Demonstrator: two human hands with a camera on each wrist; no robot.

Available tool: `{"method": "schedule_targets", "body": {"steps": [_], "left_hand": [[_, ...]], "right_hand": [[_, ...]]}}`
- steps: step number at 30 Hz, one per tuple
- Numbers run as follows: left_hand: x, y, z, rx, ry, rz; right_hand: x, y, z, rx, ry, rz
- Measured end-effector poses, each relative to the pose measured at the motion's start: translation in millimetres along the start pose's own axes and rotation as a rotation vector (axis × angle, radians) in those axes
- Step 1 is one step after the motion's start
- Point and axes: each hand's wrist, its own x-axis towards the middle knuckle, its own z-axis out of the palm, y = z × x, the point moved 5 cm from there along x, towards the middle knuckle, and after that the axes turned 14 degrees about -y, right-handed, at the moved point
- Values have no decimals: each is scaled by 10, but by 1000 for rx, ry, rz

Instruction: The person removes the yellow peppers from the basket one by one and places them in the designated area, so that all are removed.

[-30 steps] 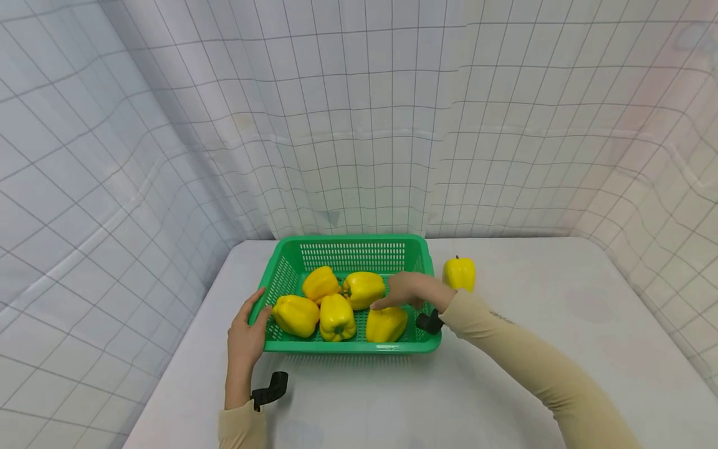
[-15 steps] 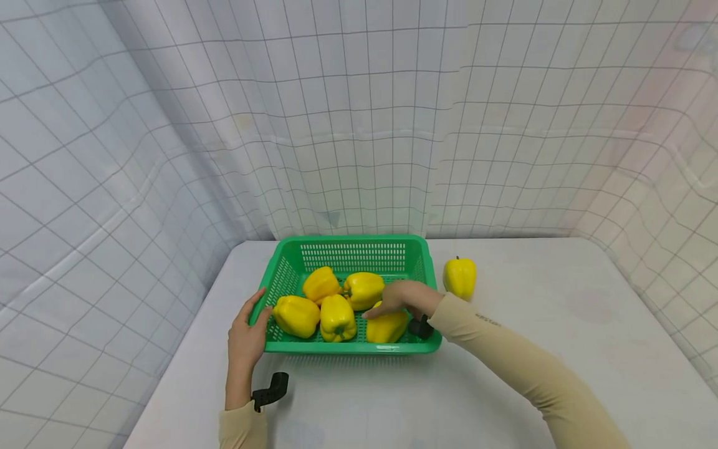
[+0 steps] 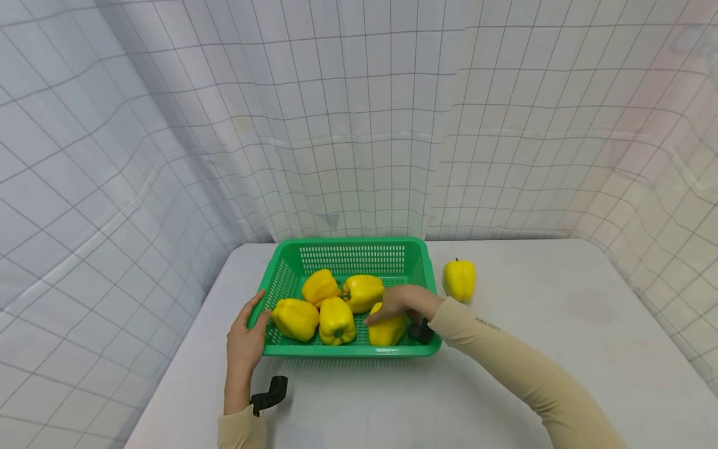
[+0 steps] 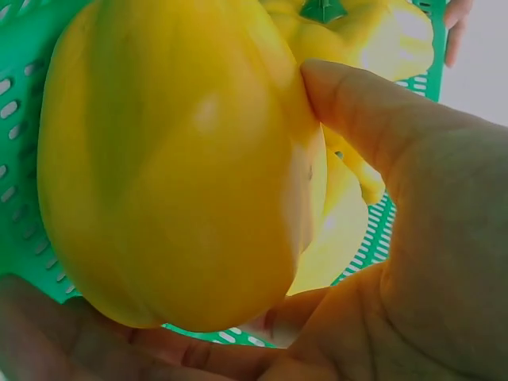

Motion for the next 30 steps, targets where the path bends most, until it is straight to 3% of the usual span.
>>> {"method": "schedule_targets", "body": {"steps": [23, 30], "left_hand": [[1, -33, 10, 9, -8, -8], [4, -43, 12, 0, -5, -9]], "right_hand": [[-7, 15, -11, 152, 15, -162], [-12, 28, -31, 127, 25, -195]]}}
